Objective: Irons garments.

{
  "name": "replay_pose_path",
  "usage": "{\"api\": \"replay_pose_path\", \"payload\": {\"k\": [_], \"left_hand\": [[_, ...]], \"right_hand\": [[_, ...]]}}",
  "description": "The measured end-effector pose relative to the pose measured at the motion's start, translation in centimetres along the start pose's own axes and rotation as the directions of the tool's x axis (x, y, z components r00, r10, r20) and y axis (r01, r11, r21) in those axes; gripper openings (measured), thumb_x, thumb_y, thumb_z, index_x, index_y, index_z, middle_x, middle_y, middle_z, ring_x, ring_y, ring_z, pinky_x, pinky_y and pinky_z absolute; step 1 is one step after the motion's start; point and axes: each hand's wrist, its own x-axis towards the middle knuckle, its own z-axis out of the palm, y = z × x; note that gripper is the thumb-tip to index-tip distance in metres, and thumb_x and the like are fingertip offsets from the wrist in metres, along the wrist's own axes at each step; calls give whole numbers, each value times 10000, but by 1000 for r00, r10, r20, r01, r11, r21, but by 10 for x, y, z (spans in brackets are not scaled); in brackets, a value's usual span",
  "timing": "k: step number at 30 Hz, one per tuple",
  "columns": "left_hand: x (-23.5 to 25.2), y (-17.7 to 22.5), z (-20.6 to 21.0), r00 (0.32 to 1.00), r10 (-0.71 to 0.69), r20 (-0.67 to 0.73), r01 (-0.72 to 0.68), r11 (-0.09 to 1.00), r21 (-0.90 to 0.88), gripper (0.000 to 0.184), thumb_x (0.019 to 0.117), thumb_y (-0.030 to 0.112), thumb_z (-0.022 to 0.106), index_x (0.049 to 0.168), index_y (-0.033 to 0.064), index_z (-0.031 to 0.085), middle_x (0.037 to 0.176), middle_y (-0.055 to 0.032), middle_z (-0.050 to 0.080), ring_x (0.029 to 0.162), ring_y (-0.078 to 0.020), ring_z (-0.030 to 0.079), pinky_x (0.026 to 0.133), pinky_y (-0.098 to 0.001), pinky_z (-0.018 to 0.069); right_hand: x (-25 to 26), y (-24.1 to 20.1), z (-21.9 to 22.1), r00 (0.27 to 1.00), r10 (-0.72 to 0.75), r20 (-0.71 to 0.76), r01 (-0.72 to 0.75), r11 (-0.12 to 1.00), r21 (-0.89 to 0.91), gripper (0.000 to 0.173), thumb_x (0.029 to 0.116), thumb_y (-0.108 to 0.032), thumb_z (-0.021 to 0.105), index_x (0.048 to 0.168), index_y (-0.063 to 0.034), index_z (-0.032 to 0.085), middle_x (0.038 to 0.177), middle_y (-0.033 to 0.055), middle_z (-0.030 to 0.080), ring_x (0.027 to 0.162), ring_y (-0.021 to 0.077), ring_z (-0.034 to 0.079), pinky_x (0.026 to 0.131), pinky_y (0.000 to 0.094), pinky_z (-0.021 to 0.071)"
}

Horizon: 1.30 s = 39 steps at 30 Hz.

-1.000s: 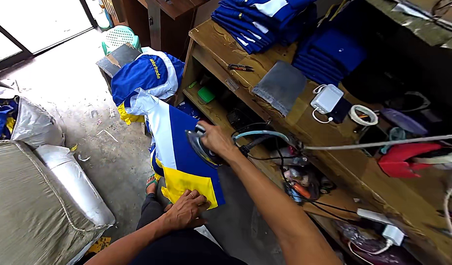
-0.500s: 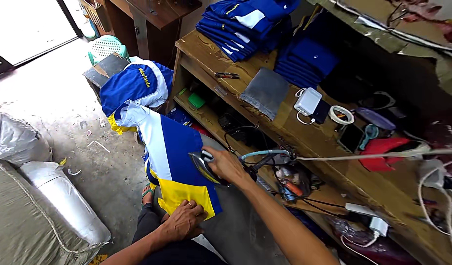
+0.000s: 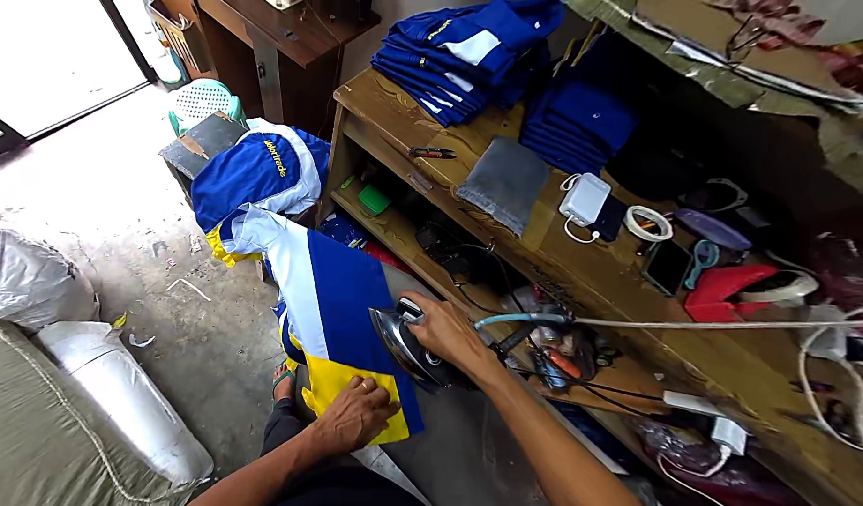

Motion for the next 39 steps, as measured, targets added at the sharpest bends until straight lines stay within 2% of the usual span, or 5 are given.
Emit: {"api": "replay_pose_path", "payload": {"k": [8, 17, 22, 27, 39], "left_hand": [[-47, 1, -16, 986, 126, 112, -123, 992, -33, 272, 1035, 320, 551, 1199, 224, 745, 951, 7, 745, 967, -211, 677, 864, -407, 520], [-44, -3, -23, 981, 97, 168, -58, 973, -221, 230, 1011, 310, 616, 1098, 171, 777, 949, -36, 762, 953, -230, 704, 926, -437, 519], [-40, -47, -64, 891, -338, -304, 289, 937, -195, 204, 983, 275, 642, 951, 108, 754, 1071, -81, 737, 1108, -277, 667, 987, -497, 529], [-48, -132, -110, 746, -585, -318, 646, 751, 136, 827, 936, 770, 438, 1578, 248, 439, 1665, -54, 354, 1541, -459, 237, 1173, -744, 201], [-57, -134, -115, 734, -598, -323, 668, 721, 184, 902, 846, 869, 454, 1558, 315, 463, 1635, -15, 413, 1491, -440, 356, 1152, -743, 225]], "right_hand": [[55, -27, -7, 996, 34, -87, -23, 992, 125, 616, 973, -625, 554, 1401, -184, 581, 1080, 169, 720, 1021, 358, 697, 874, 585, 539], [125, -62, -17, 977, -142, -159, 148, 989, 25, 440, 883, -239, 776, 1299, -177, 647, 969, 173, 728, 868, 390, 711, 724, 624, 559], [59, -73, 18, 886, -404, 226, 436, 893, -114, 551, 900, -169, 667, 1420, -319, 560, 936, 169, 715, 845, 414, 696, 692, 629, 527], [33, -87, 29, 891, -415, 184, 440, 888, -132, 551, 893, -128, 652, 1423, -246, 552, 924, 170, 703, 811, 391, 698, 681, 570, 531], [120, -91, -6, 998, -44, -48, 42, 998, -38, 513, 897, -160, 650, 1399, -235, 579, 1005, 192, 720, 921, 418, 700, 748, 627, 539]]}}
